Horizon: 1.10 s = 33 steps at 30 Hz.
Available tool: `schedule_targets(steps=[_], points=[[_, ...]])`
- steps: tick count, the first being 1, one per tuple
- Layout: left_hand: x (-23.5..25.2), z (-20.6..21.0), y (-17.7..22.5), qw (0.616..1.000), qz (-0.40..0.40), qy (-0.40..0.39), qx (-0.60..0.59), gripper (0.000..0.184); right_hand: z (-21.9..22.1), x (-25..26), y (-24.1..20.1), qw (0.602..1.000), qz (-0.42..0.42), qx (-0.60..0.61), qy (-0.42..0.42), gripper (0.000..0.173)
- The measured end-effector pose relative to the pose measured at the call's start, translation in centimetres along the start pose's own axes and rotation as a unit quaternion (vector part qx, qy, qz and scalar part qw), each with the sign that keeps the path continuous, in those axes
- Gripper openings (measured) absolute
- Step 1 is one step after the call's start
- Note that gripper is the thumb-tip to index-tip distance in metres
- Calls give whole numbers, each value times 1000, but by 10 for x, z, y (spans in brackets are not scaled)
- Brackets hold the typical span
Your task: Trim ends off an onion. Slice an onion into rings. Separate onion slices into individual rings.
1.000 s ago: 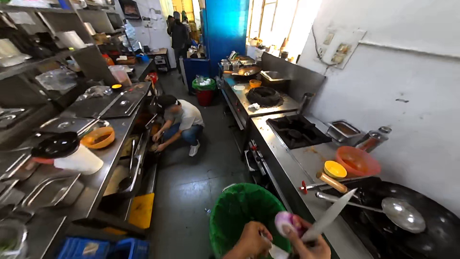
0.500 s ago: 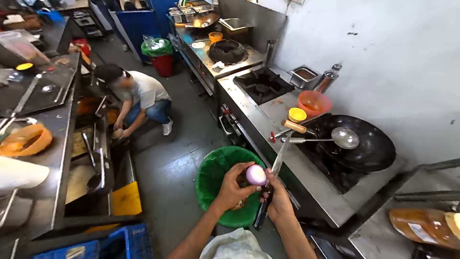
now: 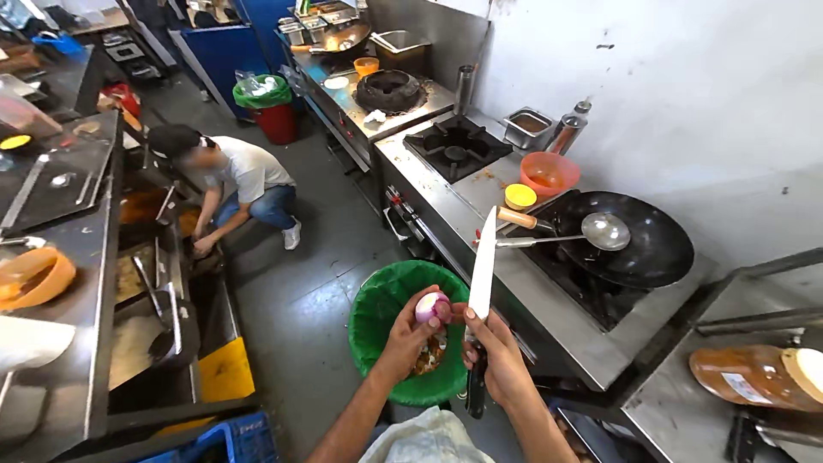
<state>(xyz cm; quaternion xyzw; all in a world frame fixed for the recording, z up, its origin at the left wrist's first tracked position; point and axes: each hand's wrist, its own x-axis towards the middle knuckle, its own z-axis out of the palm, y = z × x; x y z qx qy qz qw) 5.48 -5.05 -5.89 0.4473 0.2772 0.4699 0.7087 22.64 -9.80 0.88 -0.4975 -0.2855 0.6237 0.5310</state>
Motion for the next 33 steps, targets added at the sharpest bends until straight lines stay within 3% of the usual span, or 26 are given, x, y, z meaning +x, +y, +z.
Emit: schedule_targets(steps=[4, 7, 10, 14, 17, 26, 30, 33], points=[[1, -6, 5, 998, -14, 5, -67, 71, 0, -4, -5, 999, 8, -31, -39, 45], [1, -12, 15, 996, -6, -3, -91, 61, 0, -8, -9, 989, -9, -145, 15, 43], [1, -12, 25, 995, -16, -13, -101, 57, -5, -11, -12, 936, -43, -340, 84, 52], [0, -9, 33, 995, -24, 3, -94, 63, -7, -15, -19, 864, -53, -493, 88, 52], [1, -11, 41, 994, -17, -17, -109, 72, -9, -20, -22, 833, -99, -535, 95, 48], [7, -20, 68, 999, 3, -27, 46, 68, -4, -39, -38, 690, -261, -660, 142, 45], [9, -14, 74, 996, 7, -26, 88, 65, 1, -40, -45, 653, -273, -692, 143, 40], [8, -3, 67, 997, 8, -3, 79, 61, 6, -35, -41, 651, -280, -689, 151, 39]])
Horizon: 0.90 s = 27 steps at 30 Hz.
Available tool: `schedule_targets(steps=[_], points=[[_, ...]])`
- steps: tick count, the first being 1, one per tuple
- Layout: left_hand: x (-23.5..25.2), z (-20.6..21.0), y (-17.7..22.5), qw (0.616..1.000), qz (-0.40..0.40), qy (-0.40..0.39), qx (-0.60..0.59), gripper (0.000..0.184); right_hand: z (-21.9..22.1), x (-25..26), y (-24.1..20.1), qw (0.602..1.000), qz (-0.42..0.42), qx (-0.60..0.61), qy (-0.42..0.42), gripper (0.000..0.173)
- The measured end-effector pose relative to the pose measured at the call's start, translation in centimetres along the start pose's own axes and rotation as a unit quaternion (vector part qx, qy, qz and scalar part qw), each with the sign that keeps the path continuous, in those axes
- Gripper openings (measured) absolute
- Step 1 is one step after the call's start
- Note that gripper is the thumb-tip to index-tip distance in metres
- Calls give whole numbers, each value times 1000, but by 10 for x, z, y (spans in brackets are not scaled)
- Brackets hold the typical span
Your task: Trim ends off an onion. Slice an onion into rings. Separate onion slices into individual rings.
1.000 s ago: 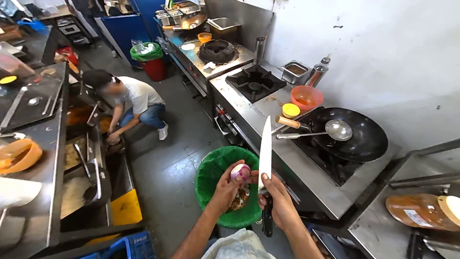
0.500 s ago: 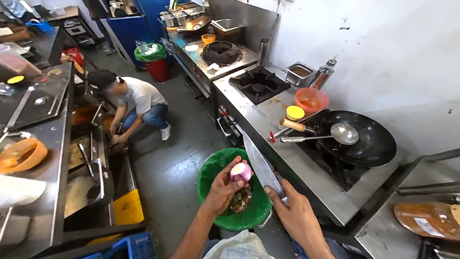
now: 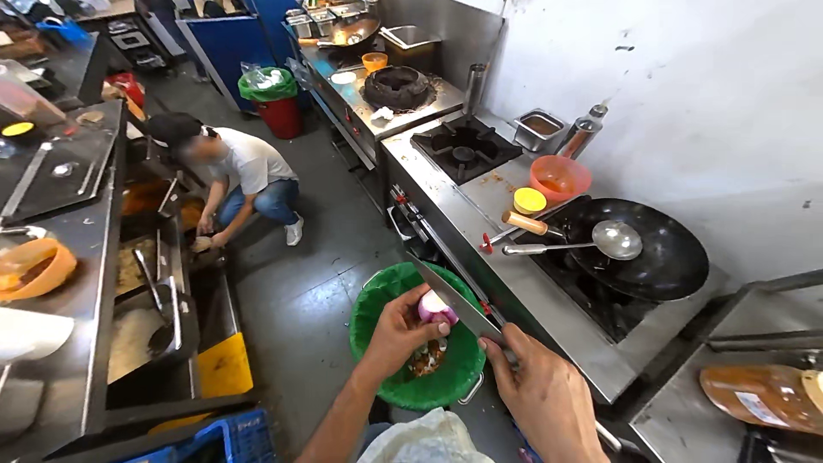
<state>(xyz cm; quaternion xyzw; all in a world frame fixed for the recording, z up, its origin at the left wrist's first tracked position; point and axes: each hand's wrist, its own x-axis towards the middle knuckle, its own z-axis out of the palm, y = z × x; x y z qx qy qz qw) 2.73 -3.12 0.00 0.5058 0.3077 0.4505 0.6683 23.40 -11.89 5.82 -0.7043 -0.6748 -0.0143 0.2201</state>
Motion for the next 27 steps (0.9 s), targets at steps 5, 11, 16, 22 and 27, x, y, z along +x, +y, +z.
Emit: schedule_targets(steps=[5, 11, 16, 22, 27], points=[[-2, 31, -8, 986, -24, 88, -139, 62, 34, 2, -8, 990, 36, 116, 75, 36], [-7, 60, -10, 939, -59, 101, -322, 30, 45, 14, -20, 953, 65, 274, 116, 27], [0, 46, -7, 949, -55, 45, -308, 42, 33, 25, 4, 918, 63, 377, 105, 41], [3, 38, -2, 967, -70, -110, -221, 56, 32, 36, 26, 852, 68, 508, -105, 64], [7, 30, 13, 989, -88, -83, 86, 47, 37, 30, 33, 875, 53, 475, -75, 52]])
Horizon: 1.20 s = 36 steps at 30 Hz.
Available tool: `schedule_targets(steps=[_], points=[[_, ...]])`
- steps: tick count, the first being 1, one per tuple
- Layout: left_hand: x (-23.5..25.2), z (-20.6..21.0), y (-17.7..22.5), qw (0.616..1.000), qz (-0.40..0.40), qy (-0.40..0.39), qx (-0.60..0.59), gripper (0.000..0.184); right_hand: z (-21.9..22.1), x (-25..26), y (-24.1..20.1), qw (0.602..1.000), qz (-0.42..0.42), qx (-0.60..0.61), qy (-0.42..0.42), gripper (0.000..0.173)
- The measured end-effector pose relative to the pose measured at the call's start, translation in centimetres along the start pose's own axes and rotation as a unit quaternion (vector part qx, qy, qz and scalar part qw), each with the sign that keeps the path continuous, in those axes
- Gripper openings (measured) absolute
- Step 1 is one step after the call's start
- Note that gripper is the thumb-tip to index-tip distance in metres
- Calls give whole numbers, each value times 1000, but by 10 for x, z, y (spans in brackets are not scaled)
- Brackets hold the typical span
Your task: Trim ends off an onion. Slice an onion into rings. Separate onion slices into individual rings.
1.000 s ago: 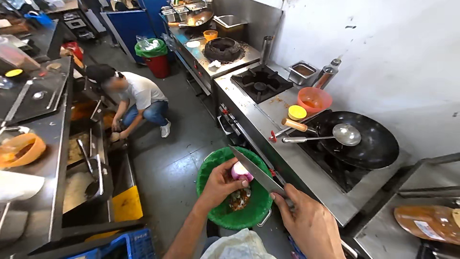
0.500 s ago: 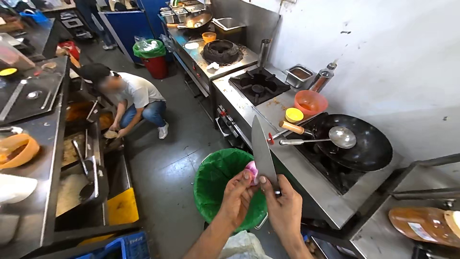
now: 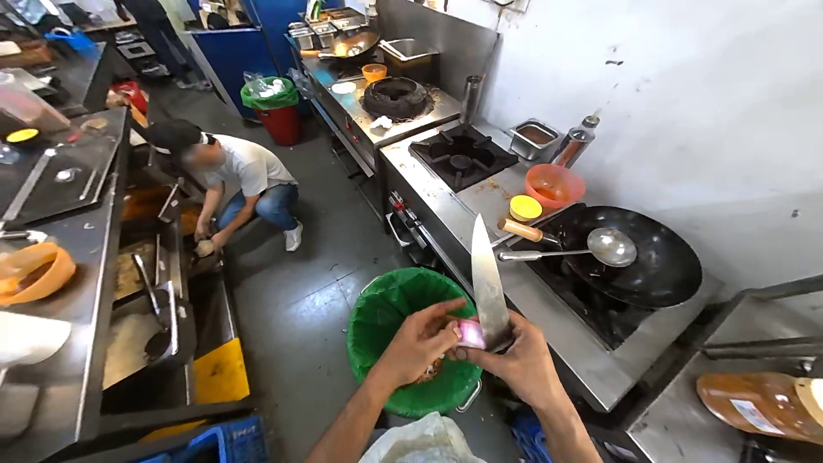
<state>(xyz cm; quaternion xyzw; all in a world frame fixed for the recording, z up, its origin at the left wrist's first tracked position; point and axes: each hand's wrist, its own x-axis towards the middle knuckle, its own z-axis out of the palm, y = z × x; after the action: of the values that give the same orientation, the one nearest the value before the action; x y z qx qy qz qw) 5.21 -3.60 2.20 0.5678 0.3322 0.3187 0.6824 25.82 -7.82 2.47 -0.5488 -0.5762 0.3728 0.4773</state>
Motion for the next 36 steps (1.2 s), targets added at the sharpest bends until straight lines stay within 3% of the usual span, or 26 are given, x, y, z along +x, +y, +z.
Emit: schedule_targets(steps=[3, 9, 14, 20, 24, 26, 31, 34, 36], points=[[0, -7, 10, 997, -32, -23, 69, 28, -4, 0, 6, 998, -35, -38, -30, 47], [1, -7, 10, 992, -102, -51, 61, 21, -3, -2, 15, 994, -61, -57, -65, 42], [1, -2, -3, 986, -135, -6, 98, 18, -2, -7, 26, 996, -49, -21, -75, 47], [-3, -12, -9, 982, -138, 56, -115, 27, -2, -5, 36, 999, -15, 32, -36, 55], [-5, -10, -18, 989, -106, 106, -10, 24, 0, -4, 46, 999, -32, -7, -17, 60], [-9, -15, -20, 984, -121, 128, -38, 24, 7, -2, 49, 999, -51, -4, -9, 58], [-7, -25, -41, 953, -203, 177, -140, 17, 15, -2, 43, 985, 0, 168, 43, 55], [-1, -32, -80, 962, -222, 147, -66, 24, 18, 5, 38, 953, 58, 291, 57, 59], [5, -30, -94, 966, -237, 99, 42, 43, 21, 9, 38, 940, 90, 325, 52, 61]])
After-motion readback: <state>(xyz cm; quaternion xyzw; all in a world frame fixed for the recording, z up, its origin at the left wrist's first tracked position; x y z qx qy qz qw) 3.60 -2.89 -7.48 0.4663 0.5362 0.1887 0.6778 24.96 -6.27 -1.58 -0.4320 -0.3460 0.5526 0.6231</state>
